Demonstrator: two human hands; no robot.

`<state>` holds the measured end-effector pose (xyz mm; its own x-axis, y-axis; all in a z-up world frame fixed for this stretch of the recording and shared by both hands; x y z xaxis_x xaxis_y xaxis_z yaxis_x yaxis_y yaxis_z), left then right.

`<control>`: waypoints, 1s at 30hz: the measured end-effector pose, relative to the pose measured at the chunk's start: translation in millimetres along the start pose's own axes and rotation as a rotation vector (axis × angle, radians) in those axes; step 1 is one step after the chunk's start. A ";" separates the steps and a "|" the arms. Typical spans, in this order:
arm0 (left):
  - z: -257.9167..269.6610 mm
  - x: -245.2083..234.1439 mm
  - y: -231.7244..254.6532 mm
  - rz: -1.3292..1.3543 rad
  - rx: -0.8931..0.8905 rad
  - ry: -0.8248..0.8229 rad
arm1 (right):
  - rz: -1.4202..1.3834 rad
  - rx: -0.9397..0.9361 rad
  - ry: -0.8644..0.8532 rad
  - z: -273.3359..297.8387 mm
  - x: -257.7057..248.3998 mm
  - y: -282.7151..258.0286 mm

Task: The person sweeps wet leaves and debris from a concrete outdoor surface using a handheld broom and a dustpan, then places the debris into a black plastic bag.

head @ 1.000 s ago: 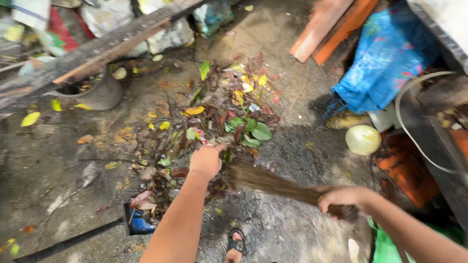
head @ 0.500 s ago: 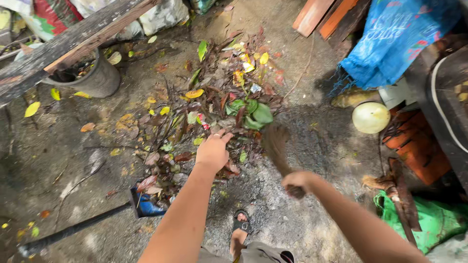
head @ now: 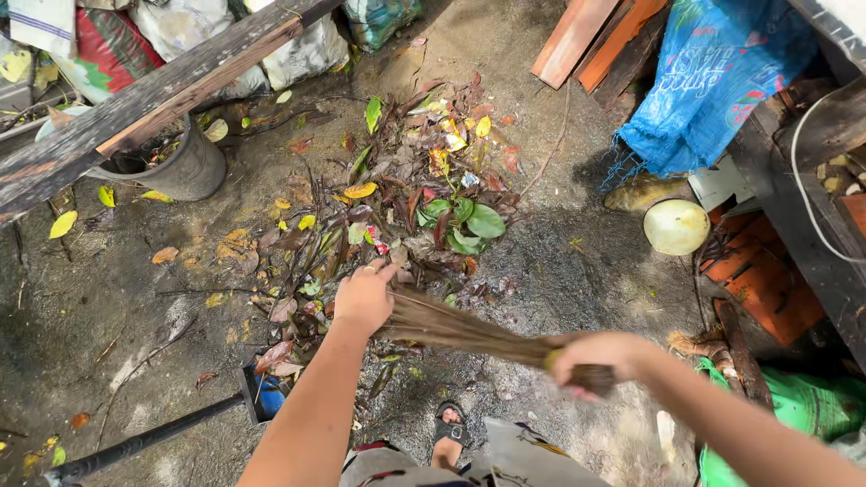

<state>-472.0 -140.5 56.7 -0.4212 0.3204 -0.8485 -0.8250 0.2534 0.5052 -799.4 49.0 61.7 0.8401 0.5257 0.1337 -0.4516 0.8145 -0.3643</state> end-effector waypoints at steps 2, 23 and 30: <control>-0.2 -6.5 -3.9 -0.013 0.034 0.022 | -0.009 0.047 0.118 37.4 -20.5 10.4; 38.9 -25.2 -57.2 -0.048 -0.127 0.033 | -0.309 -0.011 -0.137 -109.7 127.1 -46.8; 23.7 -9.2 -17.6 0.009 -0.045 0.040 | -0.228 0.048 0.032 30.7 6.3 -0.9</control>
<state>-444.7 -126.2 59.4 -0.4424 0.2855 -0.8502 -0.8369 0.2093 0.5058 -803.0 59.1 91.2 0.9308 0.3191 0.1784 -0.2620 0.9226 -0.2832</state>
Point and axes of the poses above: each hand's wrist, its own z-axis away from the middle knuckle, its own x-axis out of the palm, y = z × x, the point moved 6 cm from there along -z, towards the middle knuckle, and after that the axes turned 15 degrees about z, right-handed, at the moved point
